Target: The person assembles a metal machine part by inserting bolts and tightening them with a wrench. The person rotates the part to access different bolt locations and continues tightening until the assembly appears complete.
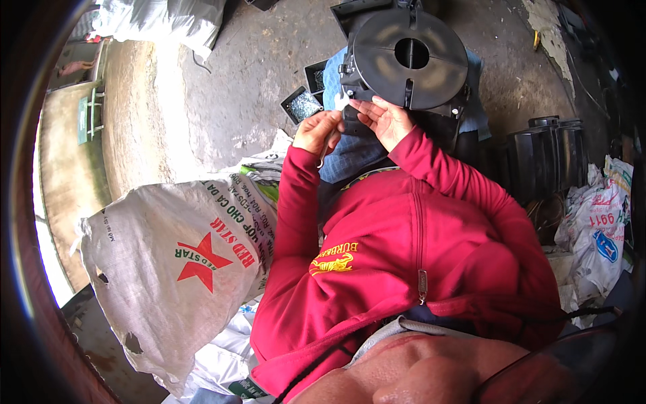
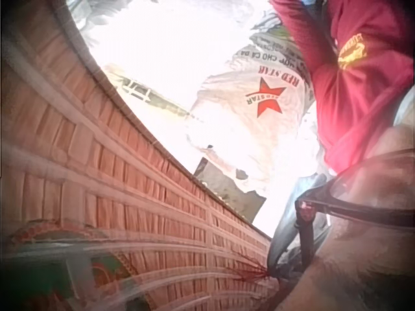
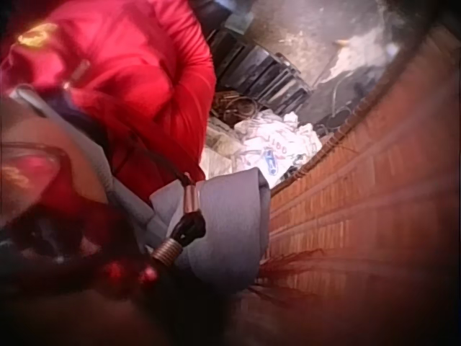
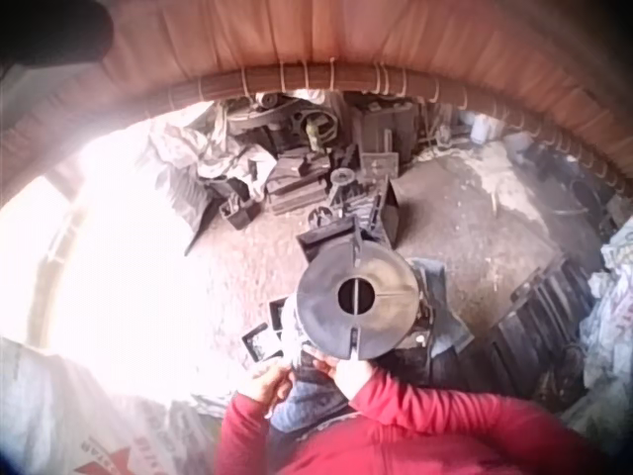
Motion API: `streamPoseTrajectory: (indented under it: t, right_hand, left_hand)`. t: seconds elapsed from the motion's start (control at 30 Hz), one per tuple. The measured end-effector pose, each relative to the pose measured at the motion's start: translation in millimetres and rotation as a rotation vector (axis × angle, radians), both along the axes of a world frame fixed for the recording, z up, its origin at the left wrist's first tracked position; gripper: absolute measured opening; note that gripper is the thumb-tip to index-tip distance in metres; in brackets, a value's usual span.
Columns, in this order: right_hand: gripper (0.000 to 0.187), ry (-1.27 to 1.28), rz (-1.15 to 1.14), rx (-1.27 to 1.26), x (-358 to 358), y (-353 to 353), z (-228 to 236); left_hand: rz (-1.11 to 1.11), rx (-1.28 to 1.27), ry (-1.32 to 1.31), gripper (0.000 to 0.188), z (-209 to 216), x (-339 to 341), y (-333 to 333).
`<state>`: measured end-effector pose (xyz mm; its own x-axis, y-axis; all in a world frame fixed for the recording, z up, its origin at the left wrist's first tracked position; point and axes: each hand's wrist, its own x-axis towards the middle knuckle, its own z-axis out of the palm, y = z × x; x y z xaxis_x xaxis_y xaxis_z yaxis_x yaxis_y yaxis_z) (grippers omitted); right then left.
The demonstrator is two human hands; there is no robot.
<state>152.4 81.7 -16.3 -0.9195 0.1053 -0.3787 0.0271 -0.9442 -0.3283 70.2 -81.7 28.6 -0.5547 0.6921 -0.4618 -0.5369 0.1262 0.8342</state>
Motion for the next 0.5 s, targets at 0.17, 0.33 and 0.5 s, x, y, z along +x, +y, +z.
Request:
streamPoseTrajectory:
  t: [0.17,0.33,0.5]
  right_hand:
    - [0.025,-0.022,0.005,-0.007,2,-2,-21]
    - [0.040,-0.106,0.219,-0.024,10,4,3]
    - [0.030,0.013,0.238,0.035,12,9,4]
  left_hand:
    - [0.057,-0.041,-0.014,0.030,-8,29,19]
    - [0.151,0.048,-0.049,0.028,-10,38,44]
    - [0.245,0.168,-0.221,0.028,-12,35,53]
